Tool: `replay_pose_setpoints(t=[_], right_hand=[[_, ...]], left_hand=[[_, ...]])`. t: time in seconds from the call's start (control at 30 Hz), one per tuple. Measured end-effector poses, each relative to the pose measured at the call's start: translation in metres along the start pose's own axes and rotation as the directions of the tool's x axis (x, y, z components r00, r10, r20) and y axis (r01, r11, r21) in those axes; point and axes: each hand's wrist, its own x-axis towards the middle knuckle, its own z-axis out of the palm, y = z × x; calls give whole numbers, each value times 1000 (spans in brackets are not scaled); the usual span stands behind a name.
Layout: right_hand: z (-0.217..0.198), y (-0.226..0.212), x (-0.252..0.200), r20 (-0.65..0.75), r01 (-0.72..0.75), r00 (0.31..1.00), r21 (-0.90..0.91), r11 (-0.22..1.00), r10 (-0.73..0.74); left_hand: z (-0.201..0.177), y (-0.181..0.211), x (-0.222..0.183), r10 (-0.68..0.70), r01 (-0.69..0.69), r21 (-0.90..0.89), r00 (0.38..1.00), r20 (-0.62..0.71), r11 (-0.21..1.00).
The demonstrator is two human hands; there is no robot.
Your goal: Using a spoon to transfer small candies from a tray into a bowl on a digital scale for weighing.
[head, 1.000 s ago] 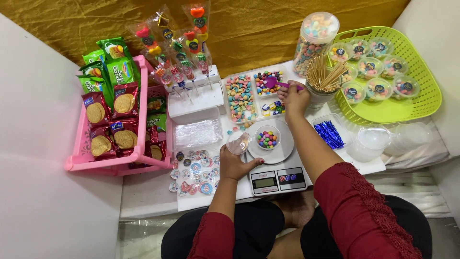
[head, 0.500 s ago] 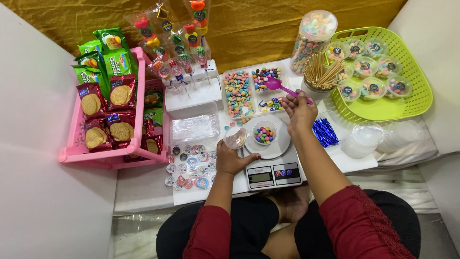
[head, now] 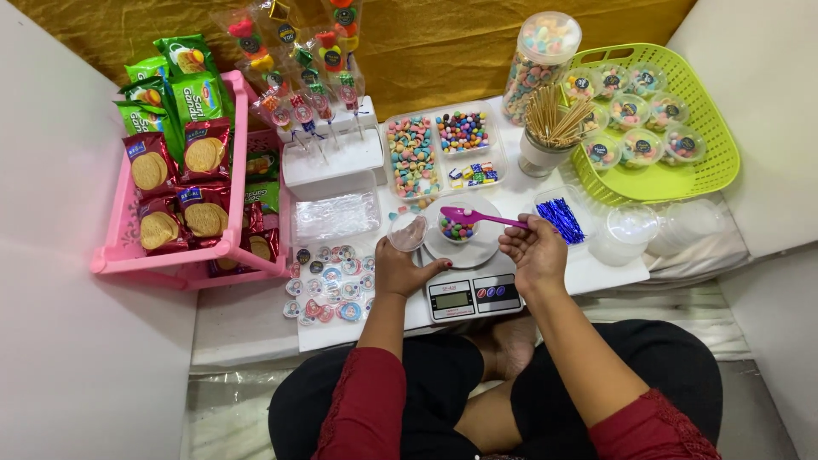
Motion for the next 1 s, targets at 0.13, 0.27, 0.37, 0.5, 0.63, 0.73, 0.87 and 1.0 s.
replay_pose_setpoints(t=[0.13, 0.27, 0.37, 0.5, 0.63, 0.73, 0.87, 1.0], right_hand=[[-18, 20, 16, -24, -73, 997, 26, 997, 73], [-34, 32, 28, -37, -159, 986, 54, 986, 161], [-36, 33, 47, -31, -196, 979, 164, 967, 203], [-1, 4, 58, -39, -43, 998, 226, 973, 53], [55, -18, 64, -36, 205, 979, 70, 976, -203], [83, -20, 83, 16, 409, 912, -122, 904, -411], [108, -10, 116, 142, 554, 831, -294, 779, -537], [122, 0, 138, 135, 568, 816, -361, 740, -562]], left_hand=[[-2, 2, 2, -12, 12, -8, 999, 30, 1000], [0, 1, 0, -7, 7, 0, 1000, 9, 1000], [-2, 1, 0, -13, 12, 13, 1000, 28, 1000], [-4, 1, 1, -35, 33, 26, 996, 79, 999], [-7, 3, 2, -44, 44, 6, 996, 73, 999], [-8, 3, 3, -44, 43, 12, 996, 76, 999], [-8, 4, 3, -50, 51, -4, 995, 81, 999], [-6, 2, 2, -76, 78, -31, 994, 77, 996]])
